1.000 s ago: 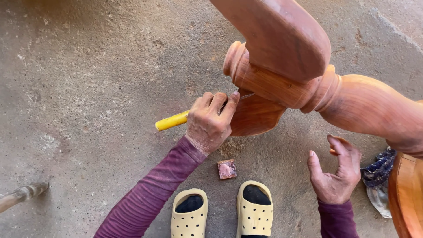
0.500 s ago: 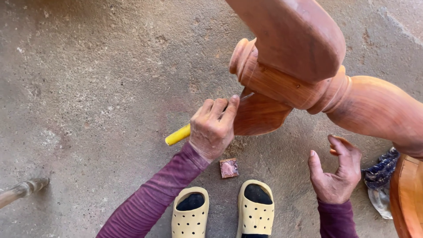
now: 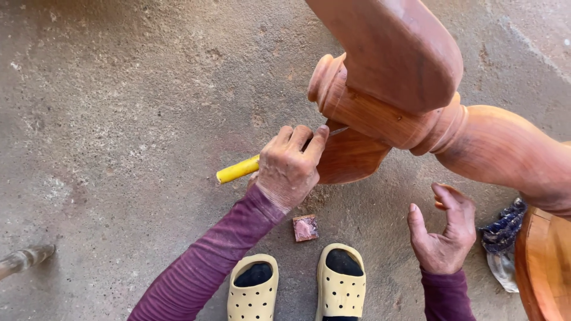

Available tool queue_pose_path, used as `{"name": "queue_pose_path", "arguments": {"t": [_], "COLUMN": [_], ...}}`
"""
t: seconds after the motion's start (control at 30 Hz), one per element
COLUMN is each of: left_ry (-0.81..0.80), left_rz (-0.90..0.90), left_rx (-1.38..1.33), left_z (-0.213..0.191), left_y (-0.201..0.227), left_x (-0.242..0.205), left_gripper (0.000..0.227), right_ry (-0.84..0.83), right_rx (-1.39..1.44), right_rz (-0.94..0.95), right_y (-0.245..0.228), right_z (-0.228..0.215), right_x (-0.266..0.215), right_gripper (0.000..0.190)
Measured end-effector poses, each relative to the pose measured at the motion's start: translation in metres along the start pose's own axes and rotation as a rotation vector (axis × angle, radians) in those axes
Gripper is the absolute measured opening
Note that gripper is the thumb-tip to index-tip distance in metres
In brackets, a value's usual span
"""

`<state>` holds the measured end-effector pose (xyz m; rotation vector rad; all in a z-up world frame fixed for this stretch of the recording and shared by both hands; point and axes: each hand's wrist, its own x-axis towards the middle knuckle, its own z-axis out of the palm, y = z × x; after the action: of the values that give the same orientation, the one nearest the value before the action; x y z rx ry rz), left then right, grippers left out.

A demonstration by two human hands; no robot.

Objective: The person uses a small metal spatula to scoop a pinkish paste from a small container and applies it to a crack on the leg of an overturned wooden table. They smooth the paste into the gap and scrape off the excess.

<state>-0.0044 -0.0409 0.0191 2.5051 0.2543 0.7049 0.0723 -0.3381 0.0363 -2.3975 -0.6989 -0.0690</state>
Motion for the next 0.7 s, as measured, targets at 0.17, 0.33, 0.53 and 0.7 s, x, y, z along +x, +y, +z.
{"name": "queue_pose_path", "arguments": {"t": [0.17,0.33,0.53,0.7], "left_ry": [-0.032,0.000,-0.031,-0.010], "left_rz": [-0.026,-0.015,0.014,0.053], "left_rx": [-0.005,-0.011,0.004,0.020], "left_z": [0.004,0.003,0.009,0.004], "left_y": [-0.015,-0.016,-0.032,-0.037], "left_x": [0.004,0.006,0.012,0.013], "left_gripper": [0.028,0.029,0.021,0.027], "right_ry": [0.001,-0.003,0.077,0.012], "right_rx": [0.002,-0.054,-0.317,-0.313], "right_rz": [-0.005,-0.111,-0.354,-0.420], "right_y": [-0.002,-0.009,-0.005,0.001], "right_z": [-0.006,-0.032,-0.070,-0.077], "right_x": [-0.001,0.011,0.047,0.092], "right_gripper": [0.051,0.049,0.043,0.055]}}
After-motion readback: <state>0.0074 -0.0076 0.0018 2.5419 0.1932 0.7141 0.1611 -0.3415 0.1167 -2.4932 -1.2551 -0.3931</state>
